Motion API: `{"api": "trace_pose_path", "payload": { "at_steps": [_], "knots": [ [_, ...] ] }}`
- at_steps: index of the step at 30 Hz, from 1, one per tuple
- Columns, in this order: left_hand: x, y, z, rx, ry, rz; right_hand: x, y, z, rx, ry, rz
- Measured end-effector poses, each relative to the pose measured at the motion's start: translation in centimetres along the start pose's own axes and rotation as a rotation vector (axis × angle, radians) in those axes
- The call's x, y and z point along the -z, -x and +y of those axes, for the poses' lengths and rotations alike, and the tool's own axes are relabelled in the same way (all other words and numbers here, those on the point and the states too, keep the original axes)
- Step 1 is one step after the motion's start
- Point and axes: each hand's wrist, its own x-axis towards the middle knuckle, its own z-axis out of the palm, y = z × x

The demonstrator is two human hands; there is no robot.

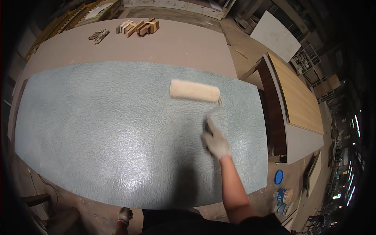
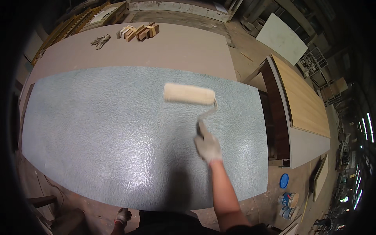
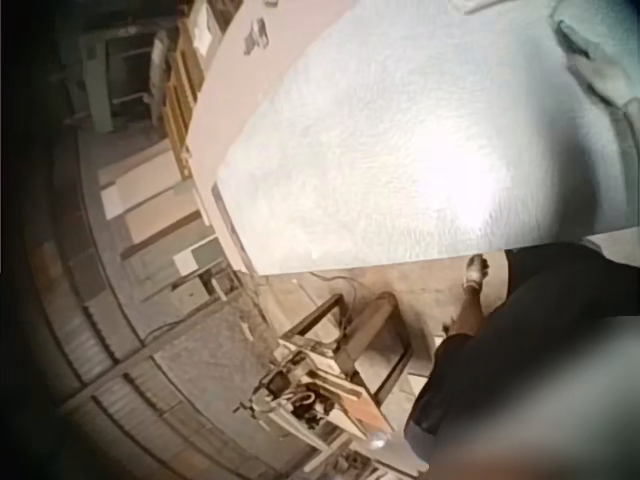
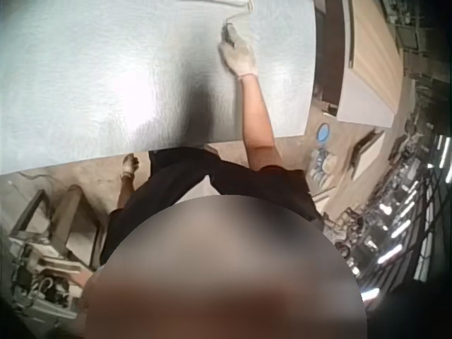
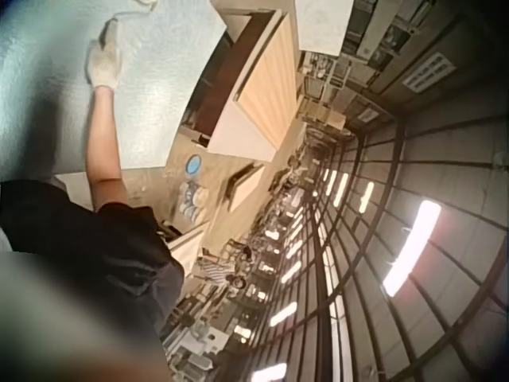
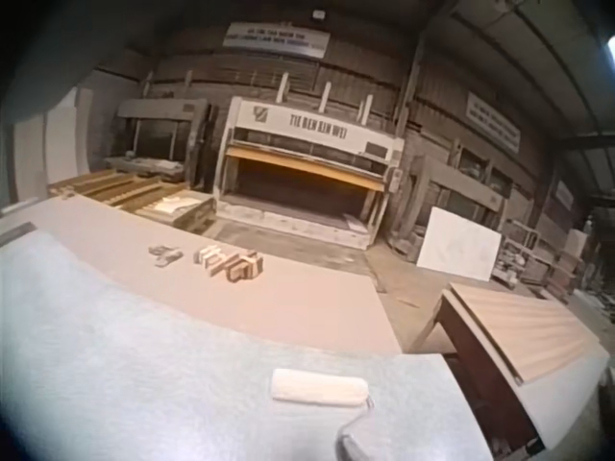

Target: Applying white paint to a large wooden panel using a paint roller.

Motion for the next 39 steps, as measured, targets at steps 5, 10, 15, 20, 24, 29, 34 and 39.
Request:
{"api": "trace_pose_path", "payload": {
  "at_steps": [5, 10, 15, 20, 24, 29, 34, 39],
  "knots": [
    [-3.1, -0.1, 3.0, -0.078, -0.033, 0.105, 2.3, -15.4, -0.6, 0.069, 0.006, 0.153],
    [-3.2, 0.5, 3.0, -0.127, -0.033, 0.102, 6.0, -11.0, -5.1, -0.003, -0.055, -0.094],
    [-4.3, 0.3, 1.8, -0.098, -0.123, 0.04, 4.4, -1.5, 5.2, 0.188, 0.133, 0.028],
    [-2.9, -0.4, -0.6, 0.015, -0.282, 0.007, 2.1, 16.6, 9.1, -0.112, -0.066, -0.059],
    [0.7, -2.9, -2.5, 0.095, -0.368, -0.106, 1.7, 18.9, 7.3, -0.357, -0.251, -0.039],
    [3.0, -4.8, -1.0, 0.099, -0.38, -0.22, 1.8, 2.0, 6.9, -0.017, -0.003, 0.193],
    [-1.0, -3.1, 2.0, -0.085, -0.152, 0.066, 7.3, -12.2, 7.1, 0.062, 0.124, 0.244],
    [-1.6, -1.7, 3.3, -0.201, -0.3, 0.043, 11.7, -16.5, 4.7, -0.107, -0.151, -0.022]
  ]
}}
